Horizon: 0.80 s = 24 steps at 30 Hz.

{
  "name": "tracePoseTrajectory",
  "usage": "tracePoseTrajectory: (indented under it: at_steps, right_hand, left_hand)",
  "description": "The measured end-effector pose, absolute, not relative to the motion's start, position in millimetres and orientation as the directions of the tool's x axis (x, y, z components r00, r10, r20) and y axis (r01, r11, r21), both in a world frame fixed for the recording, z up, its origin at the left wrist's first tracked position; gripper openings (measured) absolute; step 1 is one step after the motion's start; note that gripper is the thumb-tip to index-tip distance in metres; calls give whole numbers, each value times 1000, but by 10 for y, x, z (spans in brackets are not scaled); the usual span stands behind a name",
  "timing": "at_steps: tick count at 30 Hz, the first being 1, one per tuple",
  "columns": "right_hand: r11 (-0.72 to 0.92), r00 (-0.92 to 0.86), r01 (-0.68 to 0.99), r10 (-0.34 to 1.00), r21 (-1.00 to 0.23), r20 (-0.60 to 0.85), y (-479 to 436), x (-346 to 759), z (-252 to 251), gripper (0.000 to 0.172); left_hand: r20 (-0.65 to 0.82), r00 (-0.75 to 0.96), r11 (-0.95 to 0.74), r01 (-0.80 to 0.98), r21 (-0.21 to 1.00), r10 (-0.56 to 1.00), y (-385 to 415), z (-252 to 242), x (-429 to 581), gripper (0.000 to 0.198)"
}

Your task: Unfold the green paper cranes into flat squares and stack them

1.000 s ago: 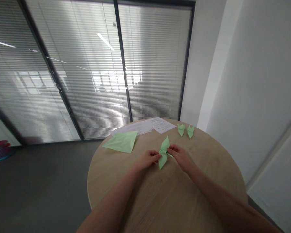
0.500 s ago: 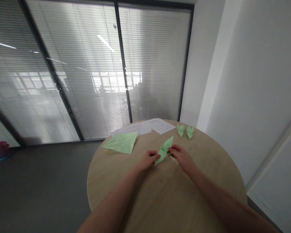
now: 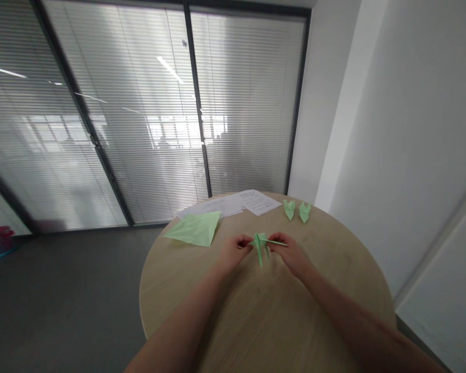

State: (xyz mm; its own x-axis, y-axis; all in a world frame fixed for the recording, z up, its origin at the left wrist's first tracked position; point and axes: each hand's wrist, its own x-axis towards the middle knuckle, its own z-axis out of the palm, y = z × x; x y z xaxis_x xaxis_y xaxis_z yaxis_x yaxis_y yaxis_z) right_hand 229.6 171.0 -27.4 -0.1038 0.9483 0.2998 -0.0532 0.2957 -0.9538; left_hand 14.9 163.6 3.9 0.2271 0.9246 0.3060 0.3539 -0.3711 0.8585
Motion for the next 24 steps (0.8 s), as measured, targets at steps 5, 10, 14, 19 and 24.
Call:
tracePoseTrajectory:
  at_steps: [5,10,14,19,24]
  right_hand:
    - [306,-158,-54,937,-950,311,1719,2272,-286,31]
    - [313,-202,-46,927,-949,315,1668,2256,-213,33]
    - [284,-226,-67,929,-957,292,1647,2255,-198,32]
    - [203,-134,-171,965,-964,227,1668,2270,-241,45]
    - [257,-199,-146,938,-955,283,1635,2272,-188,45]
  left_hand:
    - [362,239,-430,386,816,901,1556,63,177,34]
    - [491,262,-556,403,727,831,1407,213,194,43]
    - [460,304,-550,391,738,834,1374,283,208,17]
    - [389,214,-444,409,797,896,1467,208,195,22]
    - [366,173,-405,410,818,914,1510,181,168,24]
